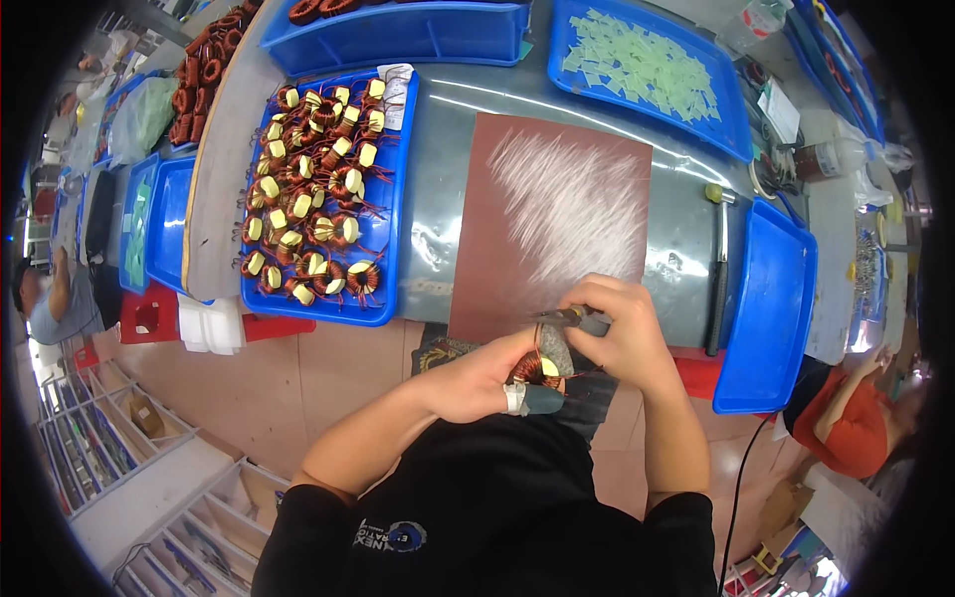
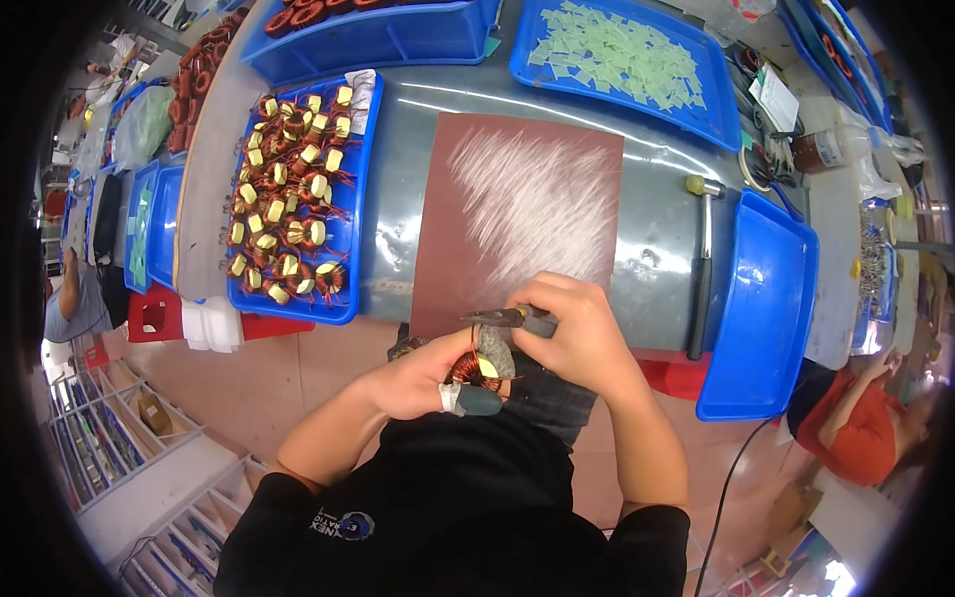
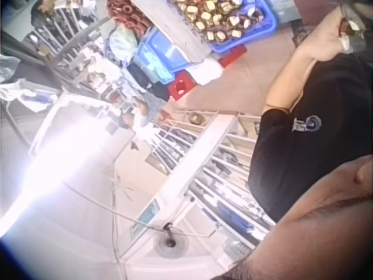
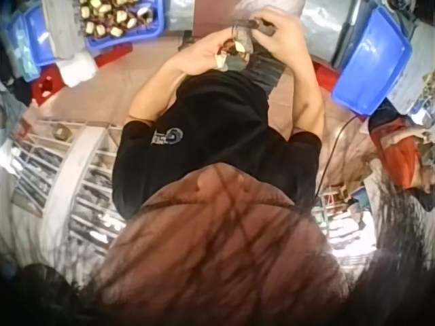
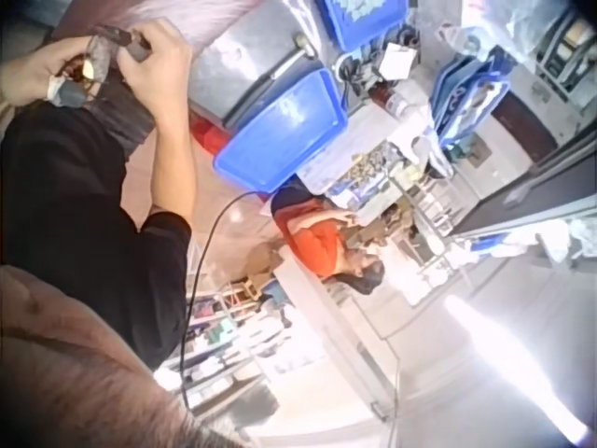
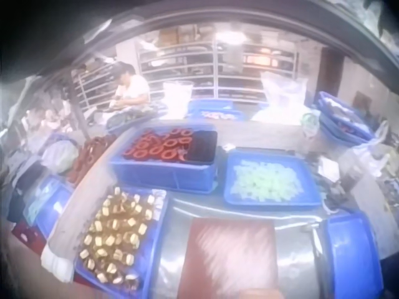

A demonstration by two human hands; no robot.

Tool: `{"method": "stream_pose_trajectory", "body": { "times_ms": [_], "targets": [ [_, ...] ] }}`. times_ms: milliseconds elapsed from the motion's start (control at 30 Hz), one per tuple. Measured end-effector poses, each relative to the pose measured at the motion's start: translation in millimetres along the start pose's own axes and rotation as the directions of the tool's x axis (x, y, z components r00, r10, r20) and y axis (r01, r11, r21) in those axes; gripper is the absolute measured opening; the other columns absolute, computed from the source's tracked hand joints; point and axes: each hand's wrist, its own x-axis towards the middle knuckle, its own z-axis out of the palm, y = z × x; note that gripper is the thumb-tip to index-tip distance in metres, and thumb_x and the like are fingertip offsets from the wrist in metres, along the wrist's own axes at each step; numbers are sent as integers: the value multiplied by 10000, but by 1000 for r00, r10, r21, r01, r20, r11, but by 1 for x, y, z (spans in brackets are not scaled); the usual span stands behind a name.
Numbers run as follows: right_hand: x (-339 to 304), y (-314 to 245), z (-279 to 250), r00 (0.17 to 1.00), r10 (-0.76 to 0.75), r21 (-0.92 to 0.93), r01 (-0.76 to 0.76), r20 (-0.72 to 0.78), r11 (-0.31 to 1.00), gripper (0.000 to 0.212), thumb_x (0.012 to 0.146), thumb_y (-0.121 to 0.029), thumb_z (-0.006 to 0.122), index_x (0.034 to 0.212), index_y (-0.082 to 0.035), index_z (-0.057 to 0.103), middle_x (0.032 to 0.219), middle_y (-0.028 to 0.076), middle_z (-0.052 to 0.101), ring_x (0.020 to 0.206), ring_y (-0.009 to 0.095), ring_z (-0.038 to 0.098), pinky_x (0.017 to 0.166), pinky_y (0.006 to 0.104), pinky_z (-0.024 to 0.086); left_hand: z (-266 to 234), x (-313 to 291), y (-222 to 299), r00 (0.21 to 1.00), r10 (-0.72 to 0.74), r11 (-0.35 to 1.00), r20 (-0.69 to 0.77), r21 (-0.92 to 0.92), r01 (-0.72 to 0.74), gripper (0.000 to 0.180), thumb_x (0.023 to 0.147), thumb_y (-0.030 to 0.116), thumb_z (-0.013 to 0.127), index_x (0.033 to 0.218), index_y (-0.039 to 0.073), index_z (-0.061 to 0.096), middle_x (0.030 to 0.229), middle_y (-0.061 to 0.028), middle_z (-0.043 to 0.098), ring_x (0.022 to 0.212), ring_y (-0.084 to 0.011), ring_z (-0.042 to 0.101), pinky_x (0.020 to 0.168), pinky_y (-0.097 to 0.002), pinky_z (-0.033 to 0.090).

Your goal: Cleaning wires and assembling electronic coil components at a factory workbench.

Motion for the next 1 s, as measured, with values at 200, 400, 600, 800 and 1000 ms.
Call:
{"method": "stream_pose_trajectory", "body": {
  "times_ms": [200, 400, 600, 800, 1000],
  "targets": [
    [5, 3, 8, 1000, 10, -8, -9, 28, 1000, 189, 686, 17, 707, 870, 3, 666, 761, 114, 616, 678, 246, 608, 631, 319, 476, -1, -1, -3, 999, 49, 999, -1, -14, -49, 419, 926, 131, 691, 1273, 33, 478, 1053, 15, 523, 944, -62, 493, 830, -243, 440],
    [7, 6, 6, 998, 19, -18, -18, 66, 1000, 175, 708, 32, 710, 876, 6, 669, 764, 115, 620, 702, 244, 624, 643, 324, 480, 5, 0, -7, 993, 31, 998, -111, -60, -38, 420, 882, 48, 688, 1258, 59, 501, 1026, -10, 606, 846, -59, 560, 643, -212, 446],
    [13, 2, 2, 991, -18, 76, 8, 135, 997, 281, 762, 4, 718, 1038, -22, 675, 918, 128, 647, 845, 292, 651, 745, 355, 516, 10, 2, 4, 995, 3, 967, -97, -253, -27, 424, 910, 12, 610, 1294, 87, 448, 974, -34, 572, 656, -72, 514, 511, -219, 393],
    [8, 8, -1, 998, -44, 12, 45, -48, 999, 320, 768, 28, 710, 1083, -7, 659, 962, 133, 639, 912, 294, 641, 811, 363, 511, 9, 3, -1, 981, 110, 949, -162, -277, -153, 473, 913, -12, 621, 1316, 85, 392, 1001, -66, 589, 655, -90, 538, 527, -229, 439],
    [-17, -13, -20, 970, -110, -383, 20, -216, 924, 343, 728, -35, 762, 1057, -24, 665, 951, 121, 608, 876, 313, 602, 756, 386, 492, 2, 4, -13, 963, 110, 973, -246, -172, -155, 443, 928, 29, 653, 1284, 72, 393, 1014, -56, 591, 678, -87, 546, 553, -226, 452]
  ]
}}
